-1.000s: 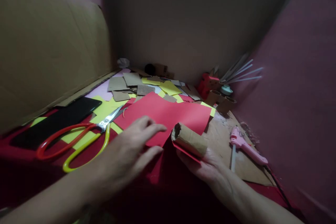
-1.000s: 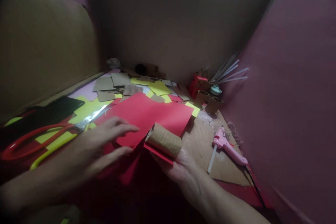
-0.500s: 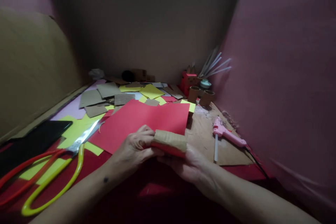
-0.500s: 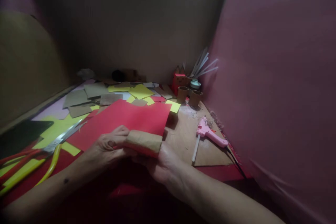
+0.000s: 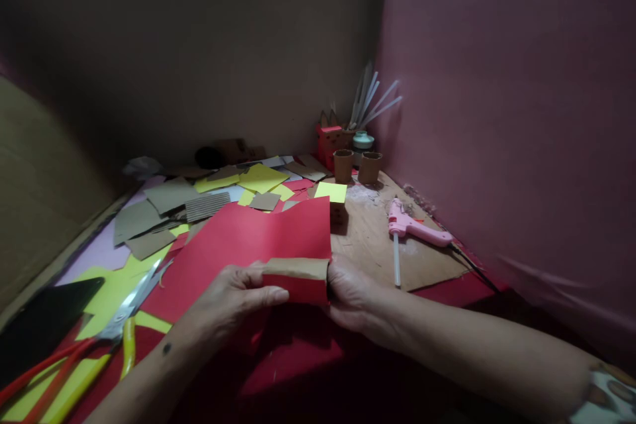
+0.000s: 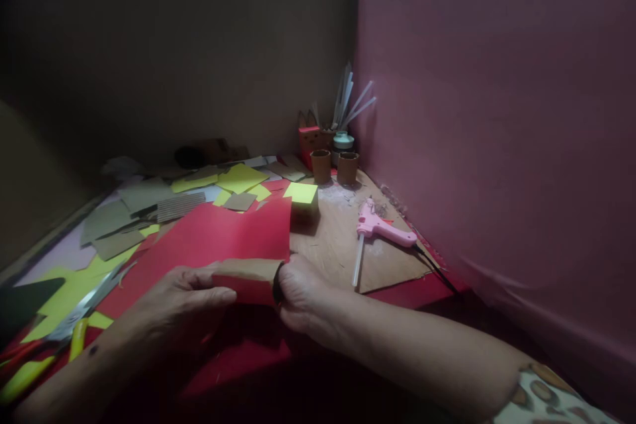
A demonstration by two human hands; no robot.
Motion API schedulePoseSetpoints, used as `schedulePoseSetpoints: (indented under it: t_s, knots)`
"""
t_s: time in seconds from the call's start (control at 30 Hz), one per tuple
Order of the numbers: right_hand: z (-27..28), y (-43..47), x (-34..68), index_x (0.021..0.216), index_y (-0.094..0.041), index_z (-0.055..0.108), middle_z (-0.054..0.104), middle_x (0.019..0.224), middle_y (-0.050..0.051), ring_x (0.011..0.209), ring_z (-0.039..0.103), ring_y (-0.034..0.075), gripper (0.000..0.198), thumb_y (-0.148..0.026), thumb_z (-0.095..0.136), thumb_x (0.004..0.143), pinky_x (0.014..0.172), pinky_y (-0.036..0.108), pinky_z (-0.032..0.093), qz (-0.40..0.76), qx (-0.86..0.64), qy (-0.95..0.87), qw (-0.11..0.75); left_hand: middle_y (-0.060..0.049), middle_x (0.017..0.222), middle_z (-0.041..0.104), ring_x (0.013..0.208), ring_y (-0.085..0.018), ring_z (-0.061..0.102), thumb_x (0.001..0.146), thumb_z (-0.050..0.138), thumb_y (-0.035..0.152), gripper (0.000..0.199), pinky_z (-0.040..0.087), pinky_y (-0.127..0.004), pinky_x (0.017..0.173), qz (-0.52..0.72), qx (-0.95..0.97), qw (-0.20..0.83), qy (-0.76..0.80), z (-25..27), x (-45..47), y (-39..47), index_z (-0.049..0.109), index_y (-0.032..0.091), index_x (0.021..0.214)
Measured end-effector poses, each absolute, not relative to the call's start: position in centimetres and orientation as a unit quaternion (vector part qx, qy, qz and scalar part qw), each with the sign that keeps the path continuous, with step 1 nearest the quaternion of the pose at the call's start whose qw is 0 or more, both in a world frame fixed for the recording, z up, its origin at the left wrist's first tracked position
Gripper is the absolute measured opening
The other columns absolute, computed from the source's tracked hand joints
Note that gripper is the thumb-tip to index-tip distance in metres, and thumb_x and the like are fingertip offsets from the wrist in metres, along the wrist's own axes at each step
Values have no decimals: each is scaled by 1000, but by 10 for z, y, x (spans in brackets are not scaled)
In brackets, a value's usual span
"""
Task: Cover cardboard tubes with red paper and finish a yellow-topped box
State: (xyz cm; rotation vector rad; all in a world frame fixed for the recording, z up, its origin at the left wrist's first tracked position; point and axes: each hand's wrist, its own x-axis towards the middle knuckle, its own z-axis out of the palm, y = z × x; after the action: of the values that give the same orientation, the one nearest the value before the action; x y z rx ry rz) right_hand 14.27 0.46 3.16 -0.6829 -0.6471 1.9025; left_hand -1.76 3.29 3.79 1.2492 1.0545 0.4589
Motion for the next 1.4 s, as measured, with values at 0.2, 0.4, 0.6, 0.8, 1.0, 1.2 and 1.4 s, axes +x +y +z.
schedulePoseSetpoints:
  t_s: [0.2,0.4,0.6,0.8,1.0,1.2,1.4]
  knots:
    - [21,8,146,94,-8,73,75,80,11,70,68,20,29,-13,59,70,79,33,52,787,-285,-237,494,-13,73,75,69,-27,69,59,84,32,28,52,-38,71,187,489,710,471,40,-15,37,78,13,79]
    - [12,12,145,84,-12,72,74,72,7,64,66,19,24,-10,61,62,69,32,53,745,-307,-236,543,-14,64,72,57,-23,65,56,85,36,33,48,-33,59,168,507,685,496,40,-15,47,75,7,69]
    - [14,18,146,84,-15,71,73,67,4,65,67,22,25,-13,64,60,67,35,53,730,-327,-236,552,-13,60,69,52,-21,62,52,84,37,35,45,-32,55,155,520,664,515,40,-14,54,71,7,65]
    - [19,22,150,88,-15,70,73,68,5,66,68,23,25,-16,67,63,68,36,53,721,-326,-273,547,-2,43,54,39,-12,46,51,81,41,38,34,-27,46,162,545,641,516,42,-6,60,55,14,46]
    - [14,28,152,89,-15,70,73,67,6,67,68,25,27,-15,66,62,67,37,53,722,-347,-266,537,1,38,47,38,-10,40,50,81,41,40,28,-26,45,164,560,628,516,40,-2,66,51,16,44]
    - [11,29,153,85,-15,70,72,65,5,67,68,24,26,-14,65,60,67,36,53,705,-370,-267,544,2,33,40,33,-7,31,52,80,40,42,16,-26,42,158,578,613,515,39,0,71,45,19,39]
    - [13,29,157,85,-15,71,73,67,6,67,68,24,23,-16,66,63,67,36,53,675,-383,-305,552,6,32,30,33,-5,22,59,77,37,45,10,-26,42,161,582,627,492,46,3,67,40,21,39]
